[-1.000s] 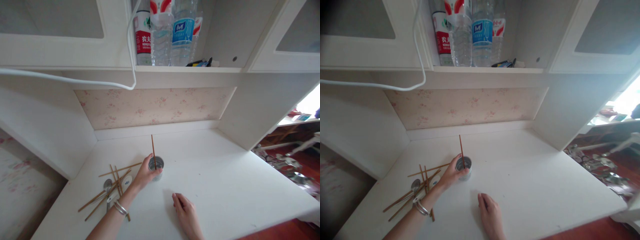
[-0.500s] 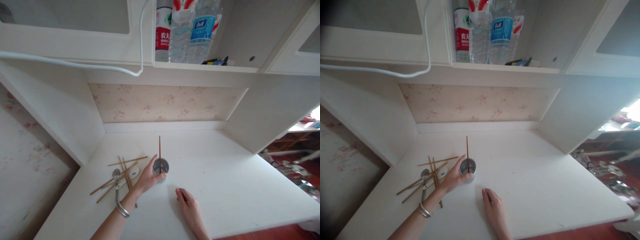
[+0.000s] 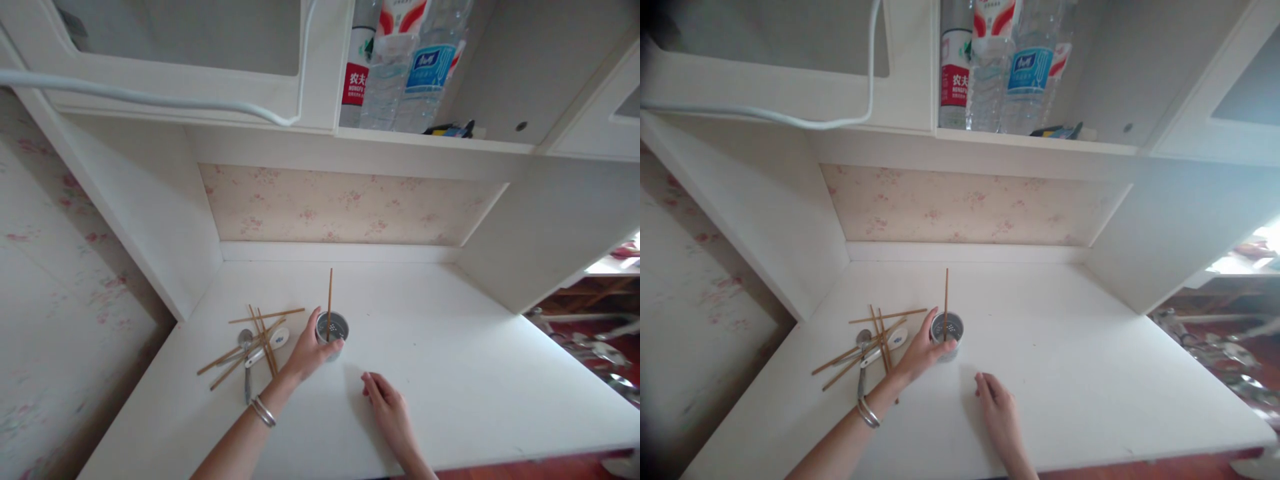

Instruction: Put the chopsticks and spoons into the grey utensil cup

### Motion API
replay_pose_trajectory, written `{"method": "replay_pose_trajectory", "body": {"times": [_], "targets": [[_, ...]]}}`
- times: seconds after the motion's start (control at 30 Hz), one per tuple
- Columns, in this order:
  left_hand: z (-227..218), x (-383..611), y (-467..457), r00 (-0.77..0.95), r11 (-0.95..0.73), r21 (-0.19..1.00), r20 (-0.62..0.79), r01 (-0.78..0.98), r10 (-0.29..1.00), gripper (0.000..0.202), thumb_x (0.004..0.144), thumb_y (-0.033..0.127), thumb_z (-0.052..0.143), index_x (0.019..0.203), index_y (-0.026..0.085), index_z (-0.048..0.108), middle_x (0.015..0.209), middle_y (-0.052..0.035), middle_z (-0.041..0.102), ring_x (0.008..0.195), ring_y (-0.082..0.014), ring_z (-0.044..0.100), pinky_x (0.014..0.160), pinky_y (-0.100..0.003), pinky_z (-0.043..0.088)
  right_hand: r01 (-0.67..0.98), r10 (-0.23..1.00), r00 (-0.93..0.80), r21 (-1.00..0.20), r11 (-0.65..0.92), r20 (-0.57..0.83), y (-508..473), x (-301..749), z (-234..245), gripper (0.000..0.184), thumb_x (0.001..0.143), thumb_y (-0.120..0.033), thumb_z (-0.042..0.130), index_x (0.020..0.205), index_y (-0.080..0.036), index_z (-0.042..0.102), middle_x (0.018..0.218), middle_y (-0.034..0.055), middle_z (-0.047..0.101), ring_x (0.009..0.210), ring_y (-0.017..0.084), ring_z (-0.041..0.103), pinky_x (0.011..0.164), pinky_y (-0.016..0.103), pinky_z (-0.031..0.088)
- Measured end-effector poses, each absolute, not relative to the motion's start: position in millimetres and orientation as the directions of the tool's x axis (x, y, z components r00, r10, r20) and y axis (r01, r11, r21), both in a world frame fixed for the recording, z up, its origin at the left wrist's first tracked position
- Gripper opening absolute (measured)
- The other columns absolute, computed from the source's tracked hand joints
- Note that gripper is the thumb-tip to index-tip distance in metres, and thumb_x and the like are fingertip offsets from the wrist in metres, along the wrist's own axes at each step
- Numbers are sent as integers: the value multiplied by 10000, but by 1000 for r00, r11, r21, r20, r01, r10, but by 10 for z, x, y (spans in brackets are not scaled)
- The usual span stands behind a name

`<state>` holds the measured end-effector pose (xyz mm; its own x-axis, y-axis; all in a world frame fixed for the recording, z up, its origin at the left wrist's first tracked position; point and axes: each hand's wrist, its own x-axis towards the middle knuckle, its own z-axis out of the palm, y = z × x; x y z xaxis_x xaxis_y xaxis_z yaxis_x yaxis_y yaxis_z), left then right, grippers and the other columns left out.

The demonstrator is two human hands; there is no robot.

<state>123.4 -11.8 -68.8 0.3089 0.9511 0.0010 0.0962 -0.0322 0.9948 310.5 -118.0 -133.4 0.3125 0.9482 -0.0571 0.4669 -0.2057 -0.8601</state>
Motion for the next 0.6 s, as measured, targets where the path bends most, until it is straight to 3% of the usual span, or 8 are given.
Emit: {"method": "replay_pose_trajectory", "body": {"times": [0.3, 0.43, 0.53, 0.6], "targets": [[-715, 1233, -168, 298, 10, 1000, -4, -18, 955, 992, 717, 453, 756, 1480, 141, 205, 1475, -172, 402, 1362, -273, 382, 1146, -398, 270, 341, 936, 342, -917, -208, -85, -1154, 3098, -1333, 486, 853, -620, 467, 779, -182, 663, 675, 25, 617, 636, 180, 551, 602, 263, 421], [-753, 1141, -295, 177, -41, 999, 46, -35, 983, 817, 766, 473, 706, 1417, 163, 321, 1486, -165, 376, 1387, -258, 344, 1152, -393, 265, 292, 940, 336, -941, -172, -68, -1177, 2989, -1230, 475, 857, -609, 477, 796, -177, 666, 672, 30, 618, 628, 183, 566, 607, 274, 447], [-855, 964, -532, 35, -59, 997, 61, -40, 998, 529, 842, 503, 595, 1250, 185, 483, 1271, -127, 570, 1215, -233, 534, 1044, -369, 406, 289, 959, 279, -948, -136, -53, -1193, 2822, -1120, 445, 871, -584, 481, 801, -180, 656, 678, 31, 621, 620, 177, 575, 599, 270, 458], [-974, 808, -725, -30, -20, 999, 19, -26, 999, 400, 860, 513, 557, 1089, 185, 557, 982, -68, 650, 933, -197, 637, 854, -320, 502, 293, 978, 203, -950, -103, -43, -1178, 2668, -1046, 412, 888, -553, 477, 842, -182, 651, 691, 27, 627, 612, 167, 577, 593, 264, 462]]}}
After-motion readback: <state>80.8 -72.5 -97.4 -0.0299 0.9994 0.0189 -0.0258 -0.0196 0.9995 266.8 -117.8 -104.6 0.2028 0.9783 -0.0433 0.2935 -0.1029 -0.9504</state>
